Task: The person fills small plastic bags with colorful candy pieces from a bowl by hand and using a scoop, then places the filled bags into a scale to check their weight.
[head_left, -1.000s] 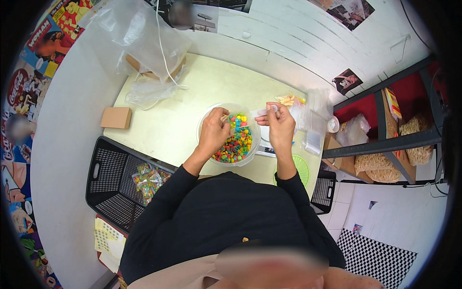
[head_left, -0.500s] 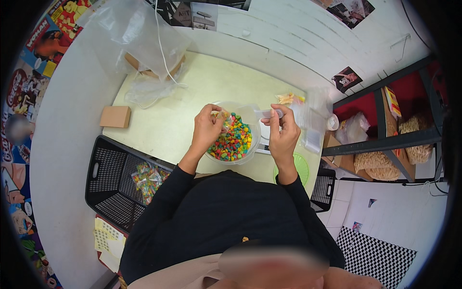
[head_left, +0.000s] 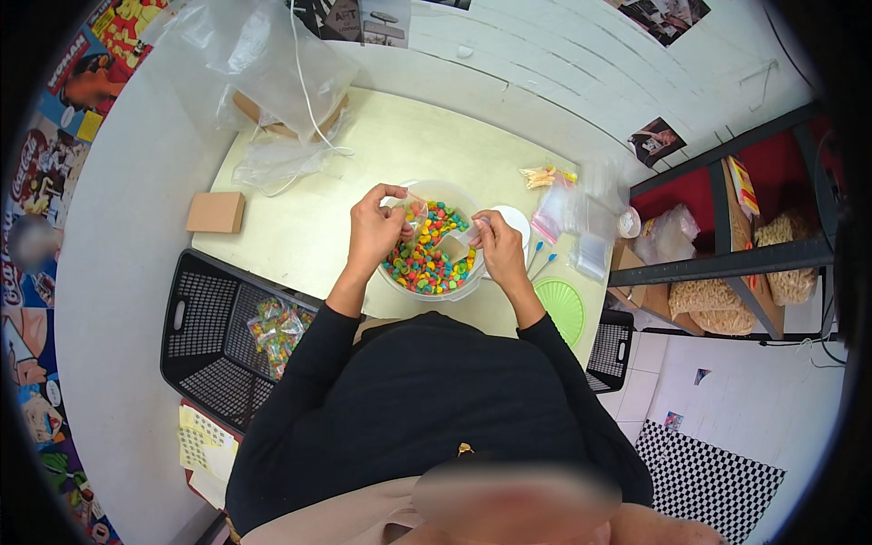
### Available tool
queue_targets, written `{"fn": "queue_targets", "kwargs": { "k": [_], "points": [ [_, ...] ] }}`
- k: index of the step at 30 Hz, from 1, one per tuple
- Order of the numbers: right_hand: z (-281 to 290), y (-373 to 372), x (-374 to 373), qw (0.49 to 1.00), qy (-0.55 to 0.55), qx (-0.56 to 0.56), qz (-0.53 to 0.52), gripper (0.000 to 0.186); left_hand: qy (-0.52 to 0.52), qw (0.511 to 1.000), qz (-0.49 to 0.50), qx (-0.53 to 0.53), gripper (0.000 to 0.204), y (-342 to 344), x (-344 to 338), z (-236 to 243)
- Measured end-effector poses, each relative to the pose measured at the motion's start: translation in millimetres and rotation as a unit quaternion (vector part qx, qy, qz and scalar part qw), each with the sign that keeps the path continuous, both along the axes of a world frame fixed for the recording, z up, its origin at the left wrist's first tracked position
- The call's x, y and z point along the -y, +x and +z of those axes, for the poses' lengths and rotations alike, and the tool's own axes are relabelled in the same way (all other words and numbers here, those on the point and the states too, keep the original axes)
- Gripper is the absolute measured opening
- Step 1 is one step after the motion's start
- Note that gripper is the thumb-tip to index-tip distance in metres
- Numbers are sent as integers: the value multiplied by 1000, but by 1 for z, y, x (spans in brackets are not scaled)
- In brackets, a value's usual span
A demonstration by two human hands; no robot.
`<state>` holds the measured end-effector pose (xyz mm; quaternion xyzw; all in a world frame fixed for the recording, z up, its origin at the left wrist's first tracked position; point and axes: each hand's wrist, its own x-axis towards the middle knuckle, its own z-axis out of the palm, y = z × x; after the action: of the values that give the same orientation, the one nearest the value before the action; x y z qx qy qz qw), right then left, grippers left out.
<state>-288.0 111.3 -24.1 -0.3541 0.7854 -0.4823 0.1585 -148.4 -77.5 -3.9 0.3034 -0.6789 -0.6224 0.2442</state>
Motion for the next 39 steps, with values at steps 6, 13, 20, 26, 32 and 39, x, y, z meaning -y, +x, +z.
{"fn": "queue_targets", "kwargs": {
  "k": [6,13,20,26,32,39],
  "points": [
    [-8,4,3,996,-31,80,-33,19,13,1000,-1,10,19,-2,4,-4],
    [2,3,10,996,21,77,-39,20,71,996,19,-60,21,-5,0,-18],
    [-13,10,14,985,-2,170,-23,25,53,989,44,-133,21,-6,-7,-45],
    [-15,10,20,974,17,226,-6,26,44,987,42,-146,21,-8,-6,-48],
    [-12,5,27,959,24,283,-10,27,44,988,51,-142,21,-9,-6,-43],
    [-8,-26,12,927,-25,374,-32,27,50,989,44,-129,20,-6,-2,-34]
  ]
}}
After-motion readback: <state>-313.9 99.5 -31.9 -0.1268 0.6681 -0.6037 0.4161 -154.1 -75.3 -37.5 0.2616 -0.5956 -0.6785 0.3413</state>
